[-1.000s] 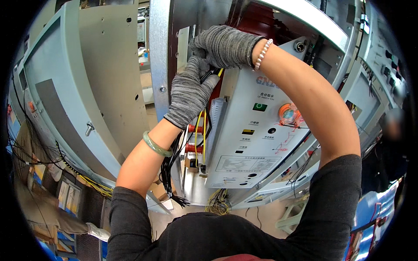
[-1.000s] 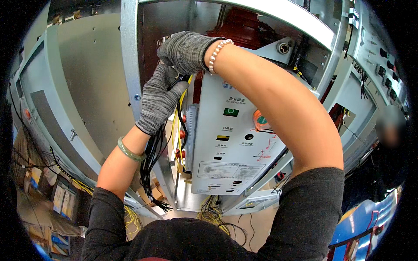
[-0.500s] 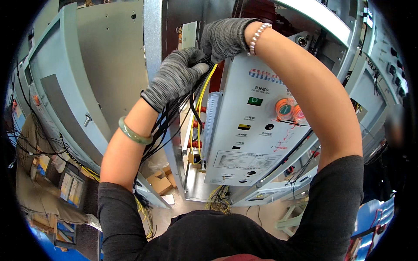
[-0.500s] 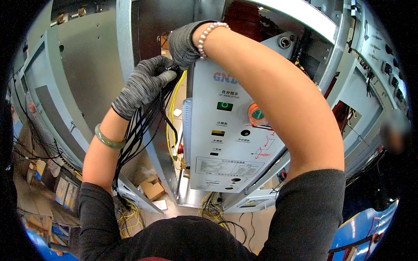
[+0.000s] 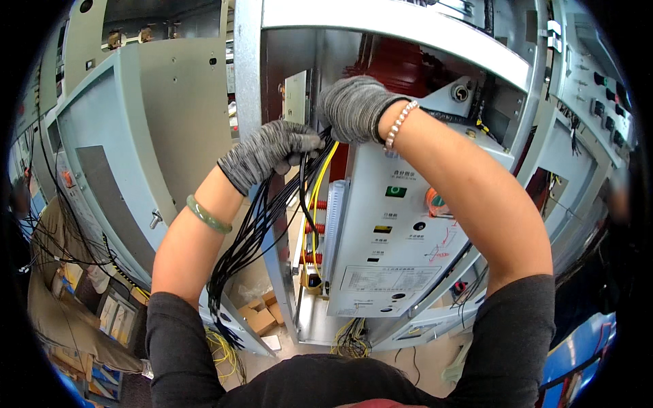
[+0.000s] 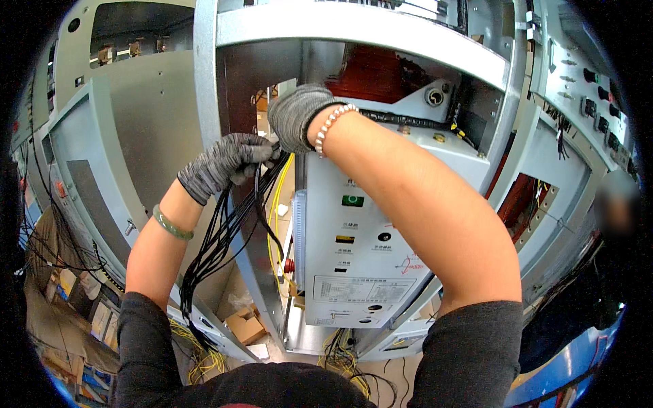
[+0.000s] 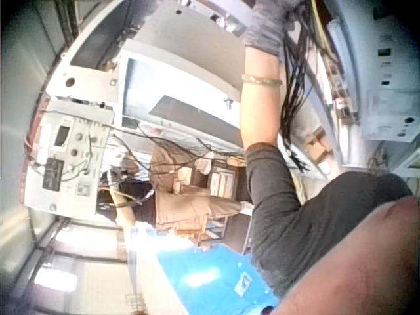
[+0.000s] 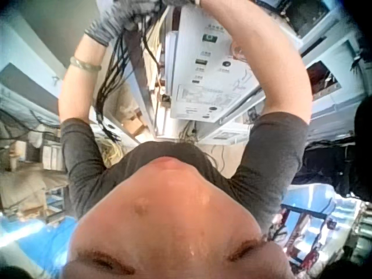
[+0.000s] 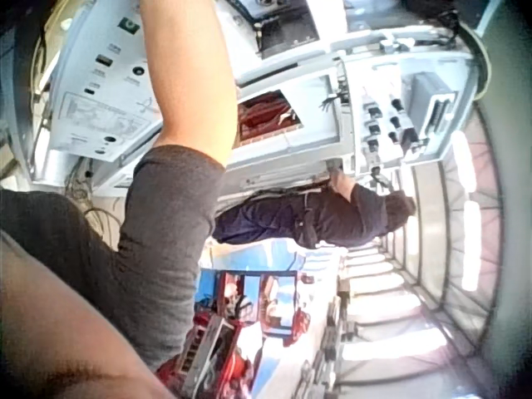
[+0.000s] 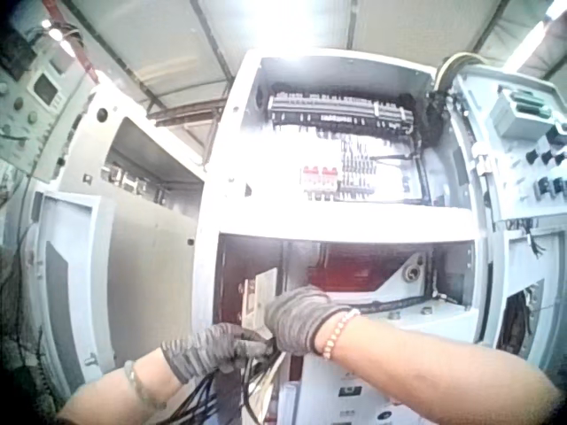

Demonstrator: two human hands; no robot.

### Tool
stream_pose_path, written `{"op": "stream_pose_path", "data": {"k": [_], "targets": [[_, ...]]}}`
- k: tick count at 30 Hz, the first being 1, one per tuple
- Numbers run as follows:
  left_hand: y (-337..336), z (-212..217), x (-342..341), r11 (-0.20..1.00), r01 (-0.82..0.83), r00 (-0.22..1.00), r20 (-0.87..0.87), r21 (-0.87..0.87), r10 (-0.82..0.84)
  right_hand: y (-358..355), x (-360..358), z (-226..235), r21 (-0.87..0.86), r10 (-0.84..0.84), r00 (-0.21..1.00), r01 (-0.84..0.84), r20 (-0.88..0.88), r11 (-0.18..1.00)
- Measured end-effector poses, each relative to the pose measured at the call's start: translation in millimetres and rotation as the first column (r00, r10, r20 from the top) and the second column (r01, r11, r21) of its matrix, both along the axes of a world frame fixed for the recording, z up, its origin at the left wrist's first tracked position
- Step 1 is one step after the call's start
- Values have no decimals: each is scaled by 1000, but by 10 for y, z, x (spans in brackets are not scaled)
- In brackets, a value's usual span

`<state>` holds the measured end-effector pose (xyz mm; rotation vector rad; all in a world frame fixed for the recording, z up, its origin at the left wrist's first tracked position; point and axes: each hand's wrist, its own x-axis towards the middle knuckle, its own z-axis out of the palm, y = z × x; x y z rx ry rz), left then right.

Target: The person kneels on the floor and organizes a bundle of yellow and black cables inside an open electrical cabinet. They gather the cables, route them through a cable gland, and use a zip tie to secure the bundle.

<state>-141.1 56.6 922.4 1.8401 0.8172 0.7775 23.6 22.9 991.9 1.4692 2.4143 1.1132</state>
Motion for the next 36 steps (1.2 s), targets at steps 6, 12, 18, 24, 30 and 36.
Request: {"op": "stream_pose_path", "data": {"k": [6,12,18,24,30,36], "targets": [[78,-184,10,984,161,963,229,-78,-139,-68,-23,-24,-26,33,997,-35,-73,999],[114,-285,-15,943,265,914,366,-203,-178,-285,11,-30,-91,-15,1000,14,-3,996],[-2,-337,78,941,302,878,429,-152,-213,-288,42,-157,62,119,993,-120,14,991],[-120,-393,144,997,72,939,335,26,-76,-317,-69,-22,-292,-114,964,41,-240,956],[-358,-372,135,950,-175,978,160,259,136,-380,-103,-48,-196,-97,959,45,-265,980],[-192,-545,293,849,-379,917,275,368,290,-308,-124,100,-232,-72,996,57,-56,971]]}}
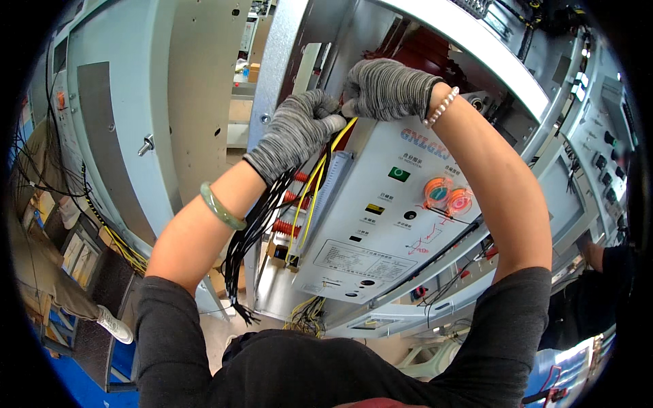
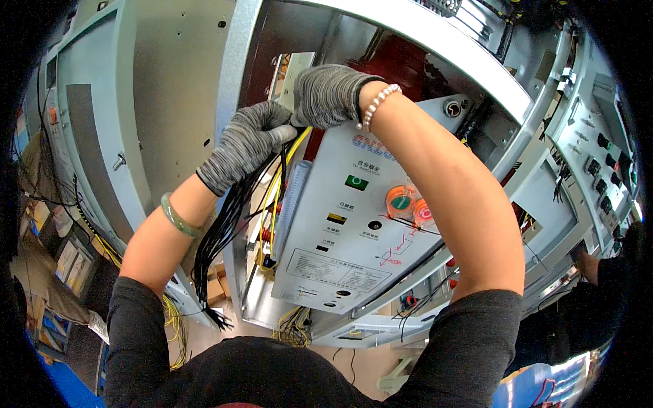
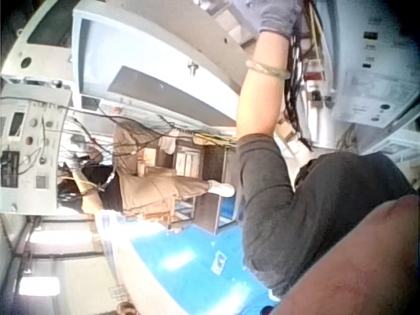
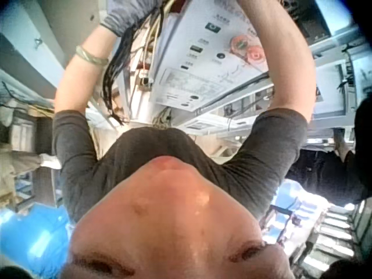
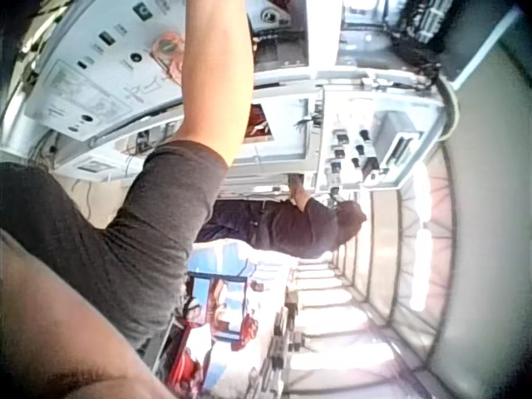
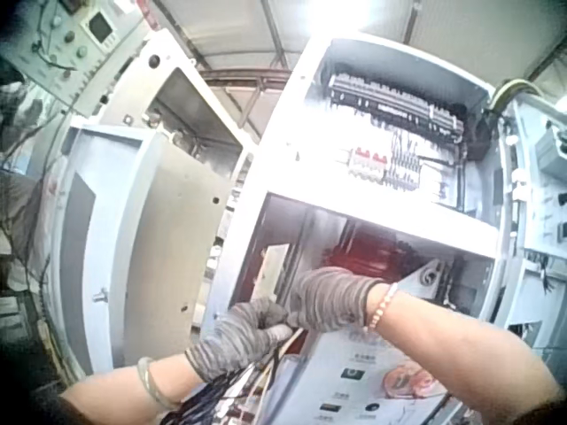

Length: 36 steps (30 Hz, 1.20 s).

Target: The person kneels on the floor and organizes a bundle of yellow and black cables inside an open electrical cabinet. They gather the cables, route them through a cable gland, and use a zip tie to secure the bundle.

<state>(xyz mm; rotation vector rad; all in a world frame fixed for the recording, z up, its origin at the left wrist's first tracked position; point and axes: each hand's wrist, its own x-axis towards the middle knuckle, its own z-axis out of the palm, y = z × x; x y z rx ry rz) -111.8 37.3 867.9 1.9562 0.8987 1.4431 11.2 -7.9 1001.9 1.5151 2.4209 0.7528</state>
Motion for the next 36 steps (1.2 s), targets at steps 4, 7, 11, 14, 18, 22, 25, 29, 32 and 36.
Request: {"op": "stream_pose_path", "data": {"k": [4,7,11,14,18,22,25,29,32,36], "targets": [[-22,-17,44,997,-71,997,28,42,70,37,8,-128,193,103,967,-149,231,970],[-81,-26,59,997,-64,996,69,34,62,84,20,-200,222,158,926,-243,344,944],[-83,-61,89,966,-158,987,18,203,157,40,-13,-118,133,150,982,-164,112,977],[36,-85,107,976,-131,991,39,175,126,90,-59,-89,6,30,998,-30,-47,1000],[125,-213,129,982,-54,980,198,181,17,96,-73,-76,-37,57,973,-67,-226,997],[-55,-100,112,978,-135,983,148,161,112,323,-35,-37,-132,72,951,-117,-302,984],[-76,-107,107,978,-102,990,115,184,81,379,-64,-21,-171,33,961,-83,-275,982],[-105,-89,103,970,-137,989,74,198,125,472,-107,-43,-196,119,987,-139,-111,971],[-164,-100,120,956,-145,989,75,254,130,485,-67,-103,-169,90,990,-109,-112,980],[-107,-32,98,965,-102,994,-14,240,109,394,218,30,-193,170,940,-233,-295,953]]}}
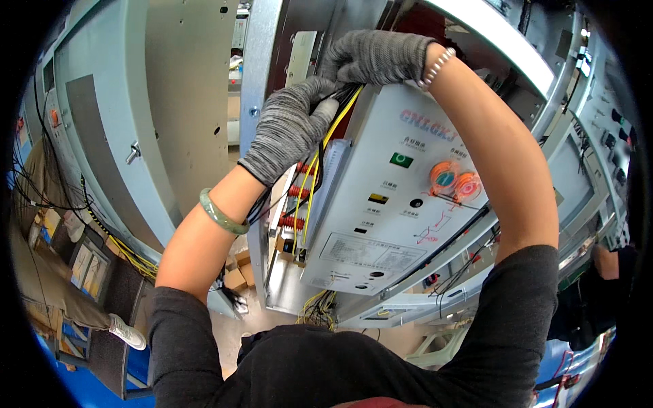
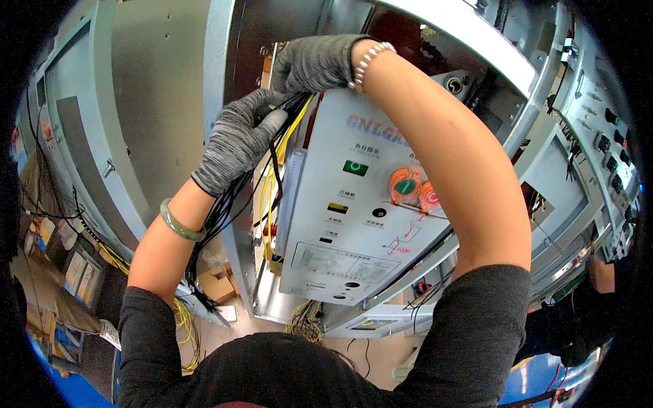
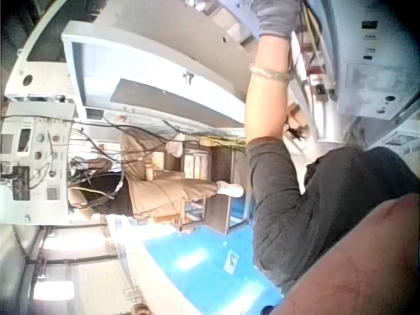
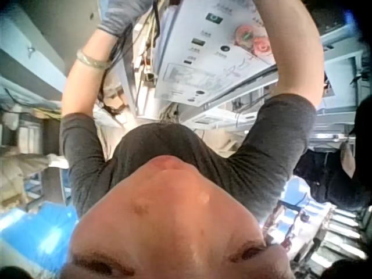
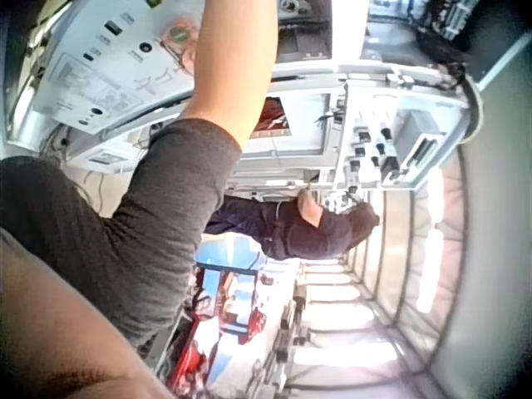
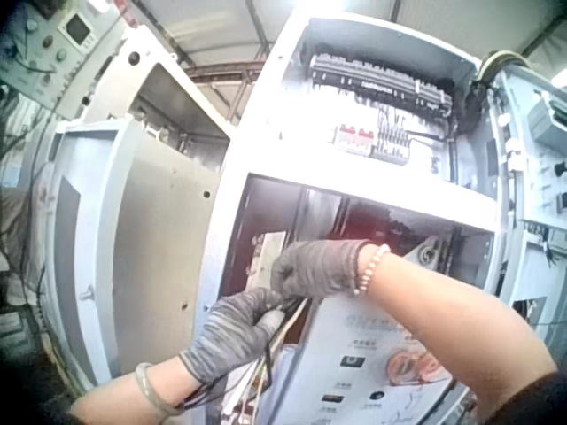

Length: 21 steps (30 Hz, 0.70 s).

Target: The person kneels on the floor and organizes a bundle of yellow and black cables inside an open electrical cabinet. They gather the cables, route them through a cable gland, and use a zip tie to secure the bundle.

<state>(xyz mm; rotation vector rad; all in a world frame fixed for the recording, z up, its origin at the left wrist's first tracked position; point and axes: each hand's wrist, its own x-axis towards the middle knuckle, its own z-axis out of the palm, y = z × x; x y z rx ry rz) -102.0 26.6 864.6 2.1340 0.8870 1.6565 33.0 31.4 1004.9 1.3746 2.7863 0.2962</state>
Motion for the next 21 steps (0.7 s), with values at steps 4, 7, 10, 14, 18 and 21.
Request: {"op": "stream_pose_path", "data": {"k": [4,7,10,14,18,21], "targets": [[101,190,-85,884,338,940,157,-324,-302,-318,53,70,86,-69,998,70,-13,994],[138,183,-169,713,461,886,227,-528,-405,-385,123,-120,407,-107,991,63,86,911],[216,143,-231,594,576,813,322,-561,-485,-487,78,-402,650,-147,980,24,134,760],[285,45,-206,614,622,782,344,-487,-519,-672,-3,-822,739,-31,999,-8,40,674],[311,-32,-185,600,672,741,395,-434,-543,-579,-12,-976,767,-73,997,38,11,641],[278,-15,-258,399,818,576,575,-415,-581,-631,15,-986,776,-10,999,34,-36,630]]}}
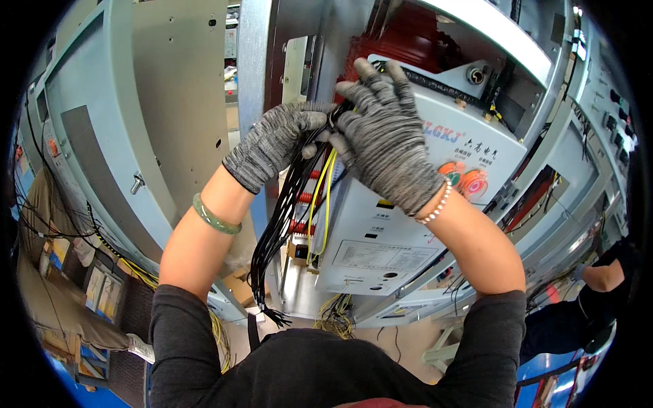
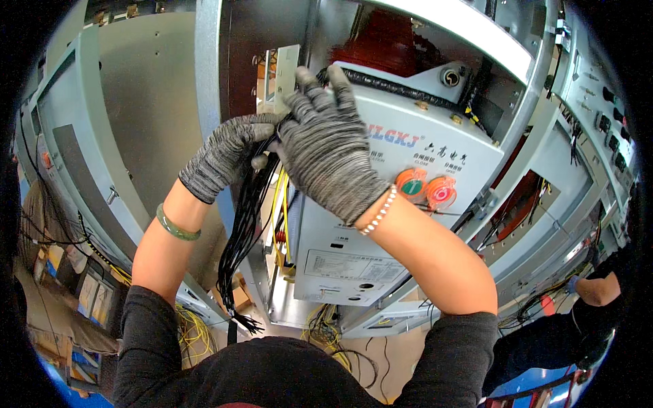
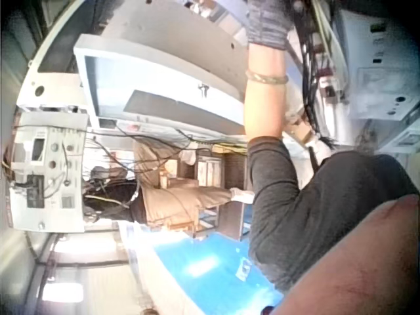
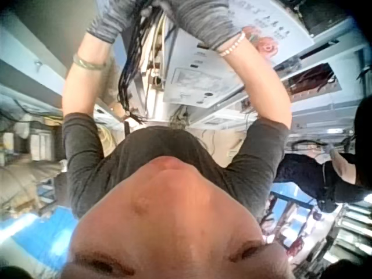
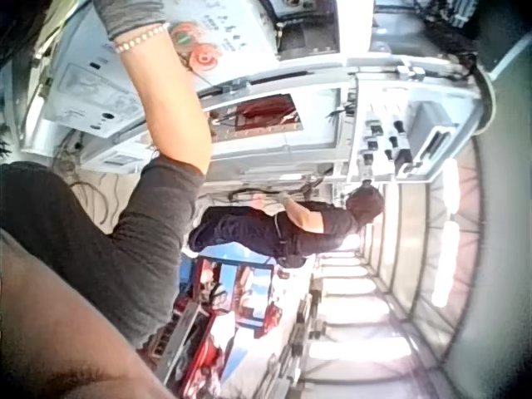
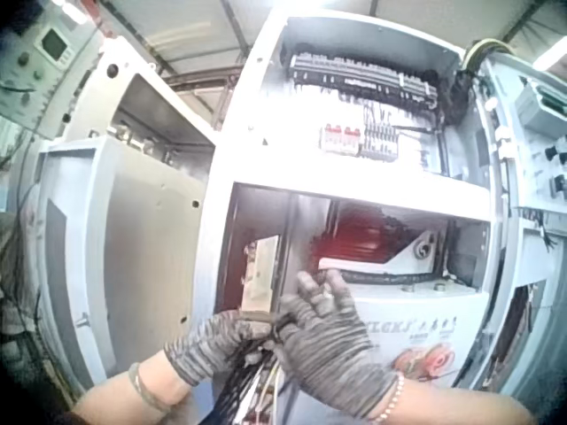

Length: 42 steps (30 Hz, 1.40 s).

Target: The person kneels on the floor and organizes a bundle of yellow and black cables inside an open electrical cabinet. They gather the cables, route them through a cable gland, and use a zip tie to secure the bundle.

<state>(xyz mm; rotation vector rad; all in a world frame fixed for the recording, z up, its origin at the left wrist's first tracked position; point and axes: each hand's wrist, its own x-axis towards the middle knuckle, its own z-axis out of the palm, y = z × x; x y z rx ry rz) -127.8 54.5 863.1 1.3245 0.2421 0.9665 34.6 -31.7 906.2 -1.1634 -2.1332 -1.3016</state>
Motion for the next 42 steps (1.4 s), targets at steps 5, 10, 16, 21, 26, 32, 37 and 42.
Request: {"op": "stream_pose_path", "data": {"k": [5,10,16,21,26,32,37,42], "targets": [[-125,6,30,982,-181,982,-44,50,184,-74,0,4,37,69,982,-63,-173,997],[-126,43,110,965,-256,964,-91,-54,250,-110,-104,-74,108,-30,976,54,-217,993],[-147,-21,185,969,-246,969,-31,34,247,6,-178,-113,216,-212,961,249,-179,944],[-139,-32,192,969,-240,970,-25,58,242,40,-282,-77,232,-286,936,331,-205,915],[-152,-79,188,928,-316,945,-17,197,325,128,-311,-1,240,-350,909,400,-227,885],[0,-203,287,868,-332,941,70,369,330,34,-284,156,192,-401,908,417,-119,888],[-132,-139,292,796,-403,906,76,452,416,69,-241,202,225,-395,917,396,-49,890],[-85,-192,380,487,-548,755,151,680,638,127,-203,258,207,-382,923,382,-40,901]]}}
